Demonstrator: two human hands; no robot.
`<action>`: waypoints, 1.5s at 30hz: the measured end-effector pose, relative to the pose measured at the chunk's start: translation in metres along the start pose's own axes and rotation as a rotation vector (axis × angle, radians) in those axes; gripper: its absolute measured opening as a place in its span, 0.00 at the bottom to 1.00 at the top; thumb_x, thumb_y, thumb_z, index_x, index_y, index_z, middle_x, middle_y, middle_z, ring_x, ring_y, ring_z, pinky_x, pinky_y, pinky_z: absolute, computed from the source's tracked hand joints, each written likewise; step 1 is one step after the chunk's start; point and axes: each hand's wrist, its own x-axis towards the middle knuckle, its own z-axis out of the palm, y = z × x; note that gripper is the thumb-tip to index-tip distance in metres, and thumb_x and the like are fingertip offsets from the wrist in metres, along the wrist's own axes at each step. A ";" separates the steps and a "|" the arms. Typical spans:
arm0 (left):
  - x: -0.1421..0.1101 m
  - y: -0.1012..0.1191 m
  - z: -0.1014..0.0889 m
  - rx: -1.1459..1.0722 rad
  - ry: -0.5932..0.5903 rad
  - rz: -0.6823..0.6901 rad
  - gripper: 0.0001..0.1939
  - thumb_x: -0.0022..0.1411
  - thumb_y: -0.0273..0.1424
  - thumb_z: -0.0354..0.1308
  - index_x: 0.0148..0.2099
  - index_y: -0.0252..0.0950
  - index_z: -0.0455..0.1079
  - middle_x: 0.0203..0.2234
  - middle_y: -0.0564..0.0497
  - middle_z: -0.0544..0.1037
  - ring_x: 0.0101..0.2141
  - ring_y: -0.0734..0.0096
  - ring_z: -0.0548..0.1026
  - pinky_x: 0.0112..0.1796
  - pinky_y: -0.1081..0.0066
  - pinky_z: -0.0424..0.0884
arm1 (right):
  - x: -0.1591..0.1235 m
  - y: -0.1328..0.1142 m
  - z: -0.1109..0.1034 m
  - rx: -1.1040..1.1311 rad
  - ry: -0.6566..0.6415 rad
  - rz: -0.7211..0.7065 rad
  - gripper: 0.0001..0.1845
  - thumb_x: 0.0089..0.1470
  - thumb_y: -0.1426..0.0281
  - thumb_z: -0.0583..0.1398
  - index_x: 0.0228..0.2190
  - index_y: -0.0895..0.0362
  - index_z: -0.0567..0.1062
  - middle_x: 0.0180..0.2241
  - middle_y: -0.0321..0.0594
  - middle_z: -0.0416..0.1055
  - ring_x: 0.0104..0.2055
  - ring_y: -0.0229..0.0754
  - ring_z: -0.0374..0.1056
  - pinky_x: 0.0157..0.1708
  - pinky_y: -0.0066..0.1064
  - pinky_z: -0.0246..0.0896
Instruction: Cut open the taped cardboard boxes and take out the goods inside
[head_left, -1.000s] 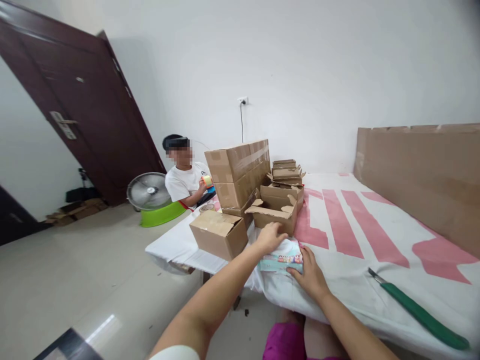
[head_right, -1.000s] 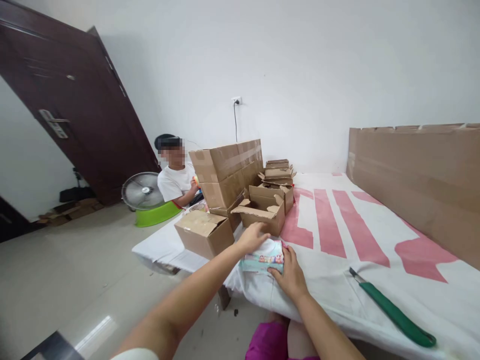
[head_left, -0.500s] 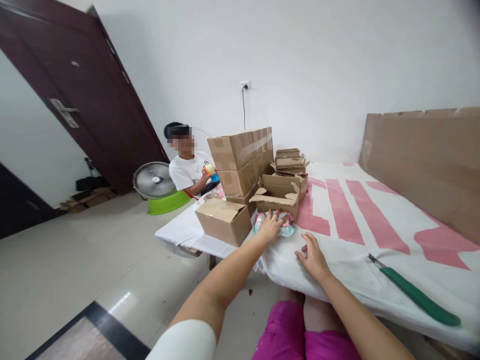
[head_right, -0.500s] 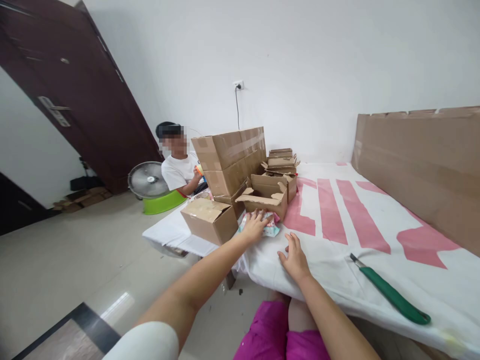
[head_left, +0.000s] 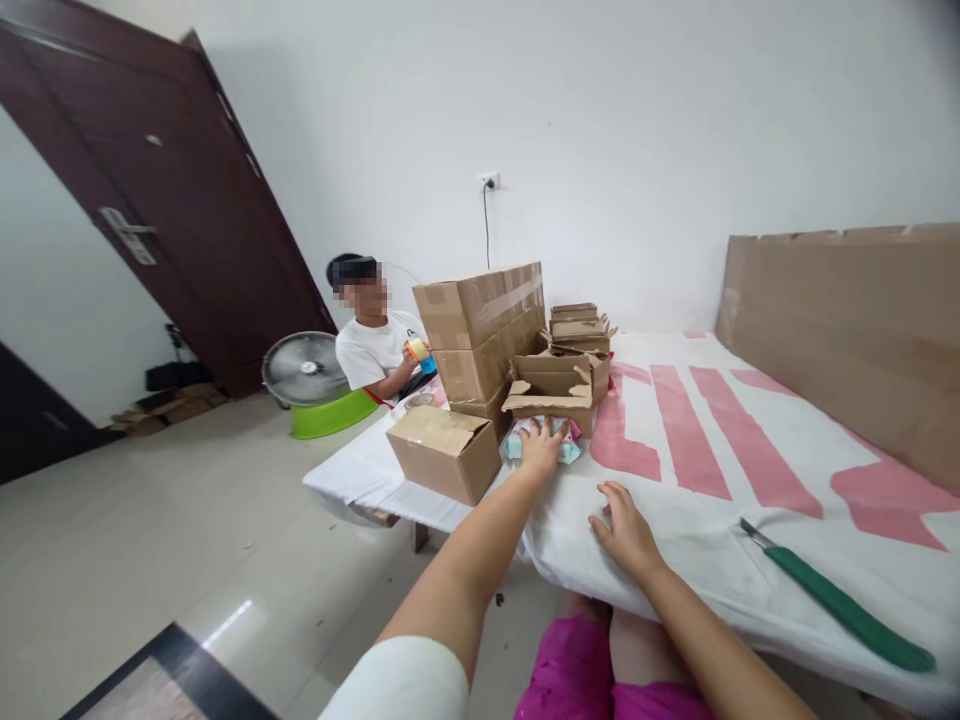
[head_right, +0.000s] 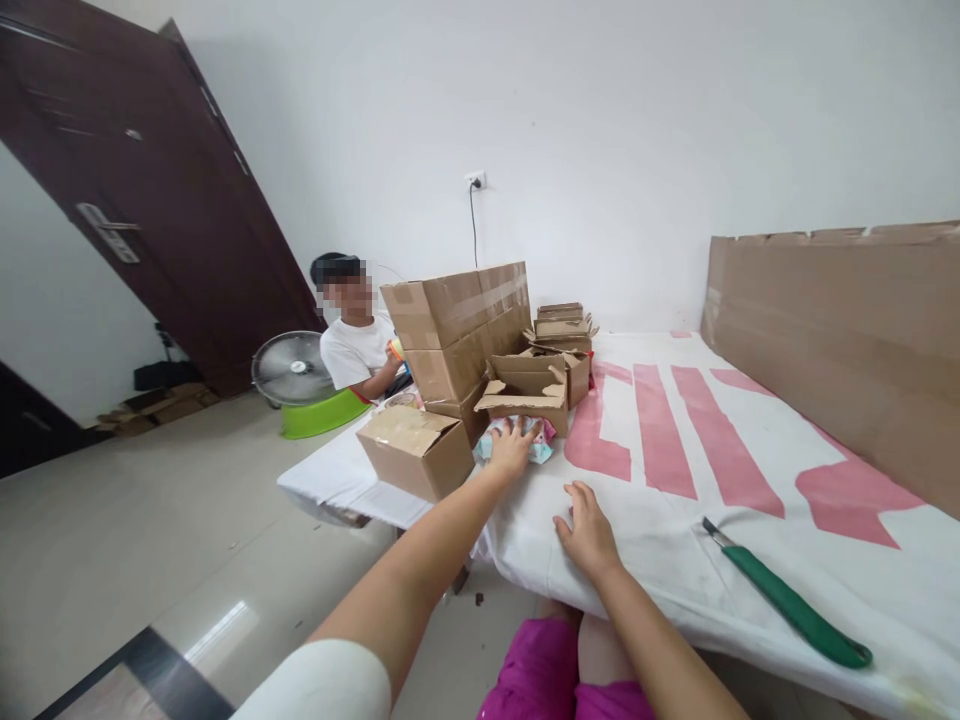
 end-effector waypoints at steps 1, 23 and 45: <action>0.004 -0.001 0.001 0.002 0.014 -0.005 0.29 0.65 0.25 0.40 0.66 0.50 0.54 0.65 0.40 0.55 0.63 0.40 0.52 0.55 0.36 0.51 | 0.000 0.000 0.000 -0.006 -0.001 -0.001 0.24 0.50 0.71 0.56 0.51 0.56 0.68 0.55 0.50 0.63 0.43 0.46 0.71 0.46 0.41 0.69; -0.069 -0.177 -0.142 -0.444 0.489 -0.695 0.32 0.57 0.34 0.56 0.61 0.27 0.56 0.59 0.32 0.62 0.61 0.49 0.59 0.58 0.53 0.57 | 0.004 -0.021 -0.018 -0.101 -0.264 -0.036 0.26 0.52 0.63 0.58 0.52 0.55 0.70 0.57 0.48 0.63 0.59 0.52 0.59 0.58 0.44 0.54; -0.144 0.043 -0.062 -0.800 0.154 0.118 0.28 0.66 0.43 0.48 0.63 0.36 0.54 0.54 0.39 0.68 0.55 0.53 0.67 0.53 0.53 0.63 | -0.098 0.005 -0.147 0.019 -0.002 0.136 0.34 0.59 0.53 0.51 0.61 0.56 0.54 0.60 0.53 0.60 0.61 0.51 0.58 0.60 0.49 0.53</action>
